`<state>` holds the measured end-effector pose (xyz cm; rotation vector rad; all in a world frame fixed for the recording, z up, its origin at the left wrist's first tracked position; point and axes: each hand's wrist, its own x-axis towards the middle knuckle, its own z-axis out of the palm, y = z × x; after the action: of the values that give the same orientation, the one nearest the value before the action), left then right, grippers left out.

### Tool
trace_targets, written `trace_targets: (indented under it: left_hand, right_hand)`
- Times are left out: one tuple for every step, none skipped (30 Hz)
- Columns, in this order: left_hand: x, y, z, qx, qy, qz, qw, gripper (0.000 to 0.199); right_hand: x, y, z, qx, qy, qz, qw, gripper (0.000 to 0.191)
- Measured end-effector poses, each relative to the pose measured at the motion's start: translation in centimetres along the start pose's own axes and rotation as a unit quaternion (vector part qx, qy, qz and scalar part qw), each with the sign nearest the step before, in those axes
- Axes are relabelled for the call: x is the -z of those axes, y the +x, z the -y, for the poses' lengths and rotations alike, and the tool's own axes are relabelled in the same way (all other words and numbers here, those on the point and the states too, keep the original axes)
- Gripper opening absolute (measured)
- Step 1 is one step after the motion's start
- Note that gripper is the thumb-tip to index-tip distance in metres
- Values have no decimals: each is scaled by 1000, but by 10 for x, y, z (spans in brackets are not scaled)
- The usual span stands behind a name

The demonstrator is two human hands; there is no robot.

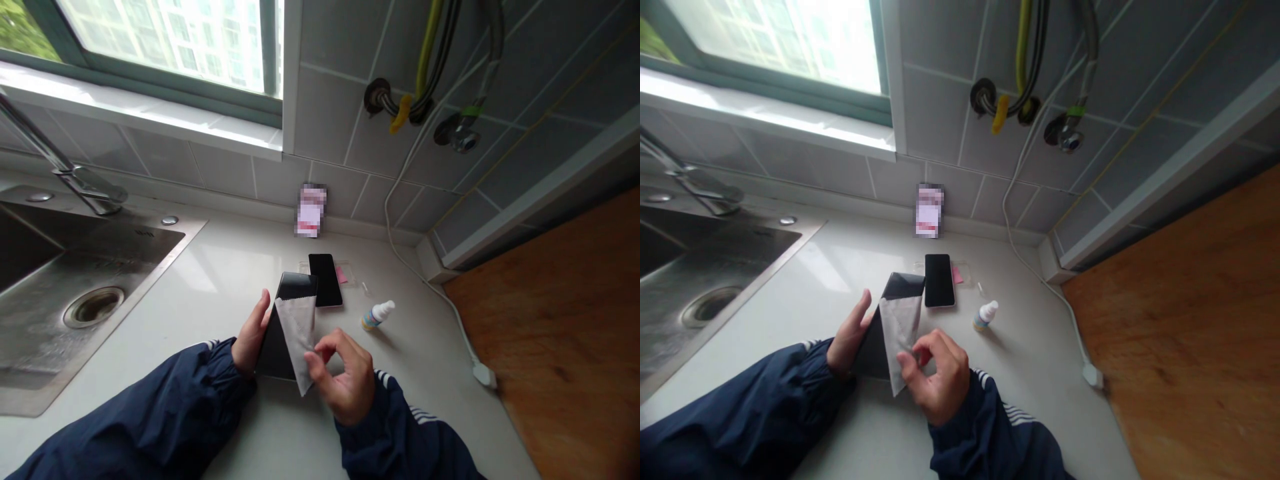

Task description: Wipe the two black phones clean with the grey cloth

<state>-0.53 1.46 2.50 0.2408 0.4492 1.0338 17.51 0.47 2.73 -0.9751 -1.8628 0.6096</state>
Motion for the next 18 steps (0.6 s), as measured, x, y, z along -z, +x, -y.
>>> trace_targets:
  left_hand:
    - [-1, 0, 0, -3, 5, -1, 1000, 71]
    - [-1, 0, 1, -8, 9, -2, 1000, 71]
    - [-2, 0, 1, -12, 15, -3, 1000, 72]
    - [-3, 1, 2, -18, 19, -4, 1000, 72]
    - [-3, 1, 2, -21, 22, -5, 1000, 72]
    - [-4, 1, 3, -24, 22, -5, 999, 71]
    - [-5, 1, 3, -27, 22, -5, 999, 70]
    - [-5, 0, 3, -28, 21, -5, 999, 69]
    - [-5, 0, 3, -29, 20, -5, 999, 68]
    - [-6, 0, 4, -31, 19, -6, 999, 68]
    - [-5, 0, 4, -33, 17, -7, 999, 68]
    - [-5, 1, 4, -34, 15, -7, 999, 68]
    - [-5, 1, 4, -35, 12, -7, 999, 68]
    - [-4, 1, 3, -35, 8, -6, 999, 67]
    - [-4, 1, 3, -35, 4, -6, 999, 67]
    - [-3, 1, 3, -36, 0, -8, 999, 66]
    - [-3, 1, 3, -36, -2, -12, 999, 66]
    - [-3, 2, 3, -36, -3, -18, 999, 66]
  right_hand:
    - [-1, -1, -1, -18, -8, 12, 1000, 26]
    - [-2, -2, -2, -36, -19, 23, 999, 31]
    - [-3, -3, -3, -52, -29, 34, 998, 34]
    - [-4, -3, -4, -66, -38, 42, 996, 35]
    - [-5, -3, -5, -77, -44, 49, 995, 34]
    - [-6, -3, -6, -82, -47, 54, 994, 33]
    - [-6, -3, -7, -85, -48, 57, 994, 30]
    - [-7, -3, -8, -84, -48, 59, 994, 29]
    - [-7, -3, -8, -81, -47, 60, 994, 28]
    - [-6, -2, -8, -77, -47, 61, 994, 28]
    - [-6, -2, -7, -70, -46, 62, 995, 29]
    - [-6, -2, -7, -60, -47, 61, 995, 30]
    - [-5, -2, -7, -49, -47, 59, 996, 30]
    - [-5, -2, -6, -36, -46, 55, 997, 30]
    - [-4, -2, -6, -23, -44, 52, 997, 30]
    - [-4, -2, -6, -10, -40, 51, 998, 30]
    - [-3, -2, -6, 0, -34, 52, 998, 30]
    - [-3, -2, -6, 8, -25, 54, 998, 30]
